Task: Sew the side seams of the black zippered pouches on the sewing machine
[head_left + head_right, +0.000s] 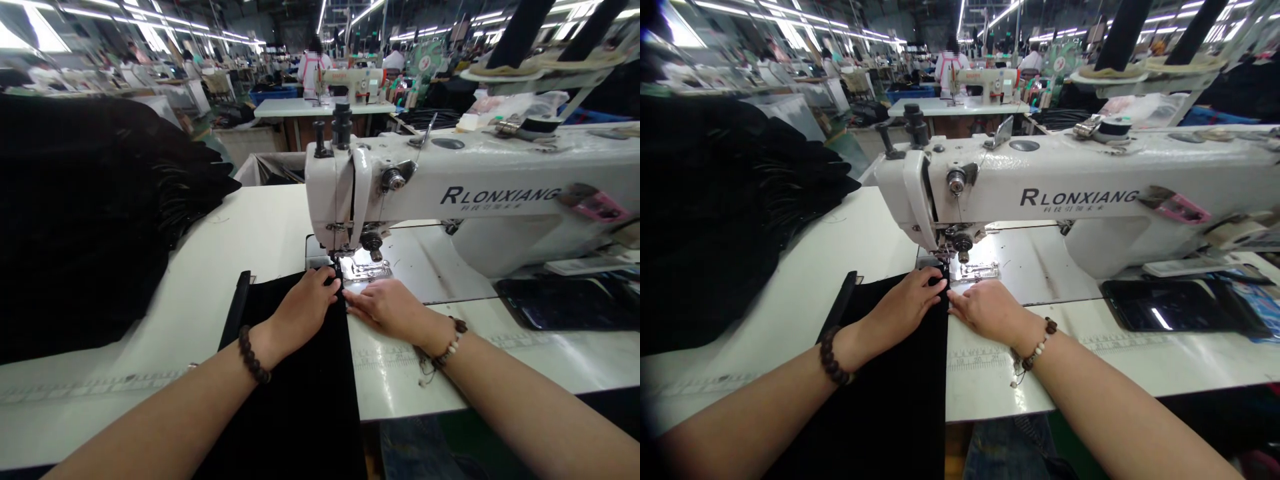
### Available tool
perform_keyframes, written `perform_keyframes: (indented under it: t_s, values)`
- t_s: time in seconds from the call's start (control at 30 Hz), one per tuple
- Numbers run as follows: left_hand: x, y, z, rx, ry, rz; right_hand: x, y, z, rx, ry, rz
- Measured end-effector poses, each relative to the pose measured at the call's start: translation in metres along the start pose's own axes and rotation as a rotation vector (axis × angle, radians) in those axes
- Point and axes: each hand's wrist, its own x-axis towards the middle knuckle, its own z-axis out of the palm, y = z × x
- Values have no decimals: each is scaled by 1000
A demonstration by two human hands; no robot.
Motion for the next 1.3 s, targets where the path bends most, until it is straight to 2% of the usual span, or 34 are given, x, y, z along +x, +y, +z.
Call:
perform_keyframes:
  t_s: [0.1,0.17,0.23,0.27,0.33,0.4,0.47,0.53,0.6,0.63,0.7,0.8,0.9,1.1,1.3]
  values:
    - [-9,12,-16,14,-39,39,-9,-13,-12,-13,-17,71]
    - [-29,28,-30,3,-113,123,-27,-28,-26,52,-40,109]
    - [-58,45,-39,-38,-195,227,-53,-48,-38,370,-89,131]
    - [-73,53,-41,-35,-216,282,-68,-58,-41,571,-165,107]
    - [-101,62,-38,-19,-181,382,-94,-78,-40,871,-313,106]
    - [-121,64,-33,-18,-94,392,-110,-95,-29,959,-299,277]
    - [-132,62,-33,-55,8,317,-115,-107,-13,1098,-219,443]
    - [-135,59,-40,-135,131,181,-112,-115,2,1311,-120,498]
    - [-133,60,-49,-209,255,33,-106,-119,12,1532,-71,487]
    - [-132,61,-53,-231,301,-8,-104,-121,14,1620,-67,486]
    - [-128,67,-56,-221,330,8,-100,-124,17,1722,-68,520]
    - [-124,78,-47,-160,277,166,-98,-127,16,1791,-71,570]
    - [-122,84,-34,-209,211,274,-99,-129,13,1810,-89,576]
    - [-121,86,-25,-379,80,347,-103,-128,4,1742,-93,553]
    - [-121,86,-26,-350,77,355,-108,-127,2,1736,-103,543]
